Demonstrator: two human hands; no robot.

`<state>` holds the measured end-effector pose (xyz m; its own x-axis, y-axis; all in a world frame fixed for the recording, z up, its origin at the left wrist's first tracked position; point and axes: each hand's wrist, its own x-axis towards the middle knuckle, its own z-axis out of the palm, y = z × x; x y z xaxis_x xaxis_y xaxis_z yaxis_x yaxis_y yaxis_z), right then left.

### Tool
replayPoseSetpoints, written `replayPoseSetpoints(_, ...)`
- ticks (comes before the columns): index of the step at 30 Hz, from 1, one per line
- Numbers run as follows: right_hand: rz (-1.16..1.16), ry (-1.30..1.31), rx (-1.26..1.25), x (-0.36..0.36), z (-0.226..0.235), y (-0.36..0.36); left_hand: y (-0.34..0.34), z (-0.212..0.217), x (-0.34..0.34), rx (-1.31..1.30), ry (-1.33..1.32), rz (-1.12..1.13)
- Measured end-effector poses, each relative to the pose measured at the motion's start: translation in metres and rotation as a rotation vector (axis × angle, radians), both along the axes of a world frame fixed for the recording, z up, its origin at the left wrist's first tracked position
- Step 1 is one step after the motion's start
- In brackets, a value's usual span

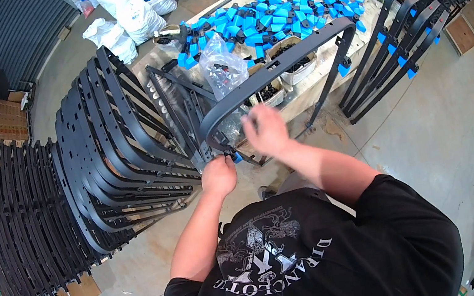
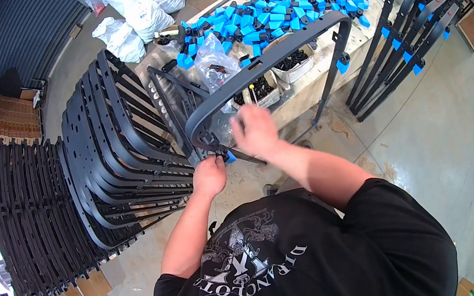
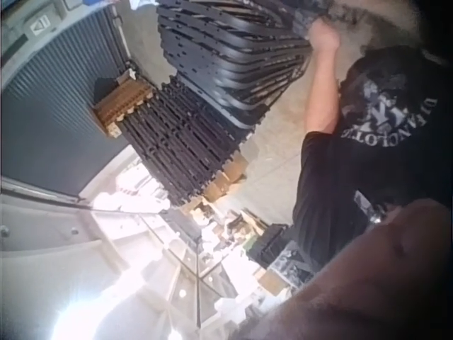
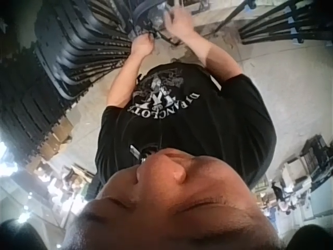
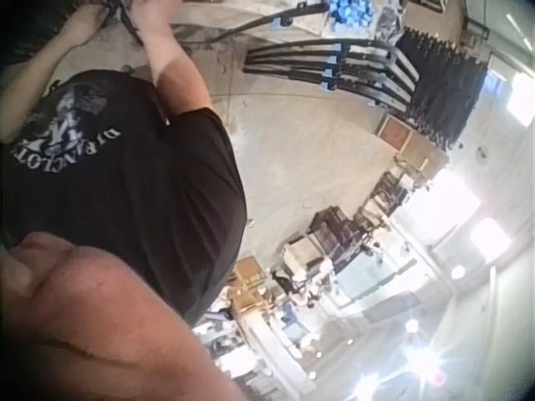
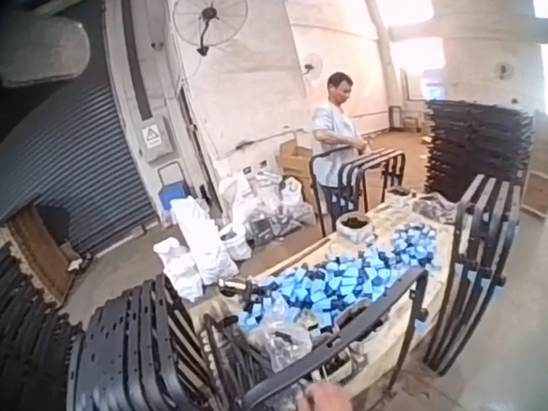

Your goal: Assembling metal frame components by attaching blue plastic caps and tightening screws.

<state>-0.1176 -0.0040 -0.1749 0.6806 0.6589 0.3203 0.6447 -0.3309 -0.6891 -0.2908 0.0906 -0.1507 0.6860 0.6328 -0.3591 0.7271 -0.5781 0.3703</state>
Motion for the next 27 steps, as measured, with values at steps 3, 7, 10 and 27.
replayPoseSetpoints(3, -0.183, -0.205, -0.383, 0.058, -0.004, 0.024, -0.002, 0.0, 0.001, 0.018, -0.007, -0.011)
replayPoseSetpoints(7, -0.011, -0.079, -0.729, 0.098, -0.015, 0.045, -0.001, -0.009, 0.004, 0.017, -0.036, -0.062)
replayPoseSetpoints(10, 0.103, 0.065, -0.797, 0.093, 0.002, 0.057, 0.004, -0.013, -0.002, 0.015, -0.008, -0.035)
replayPoseSetpoints(27, 0.598, 1.439, -0.205, -0.002, 0.022, -0.123, -0.052, -0.024, -0.029, -1.139, -0.695, 0.316)
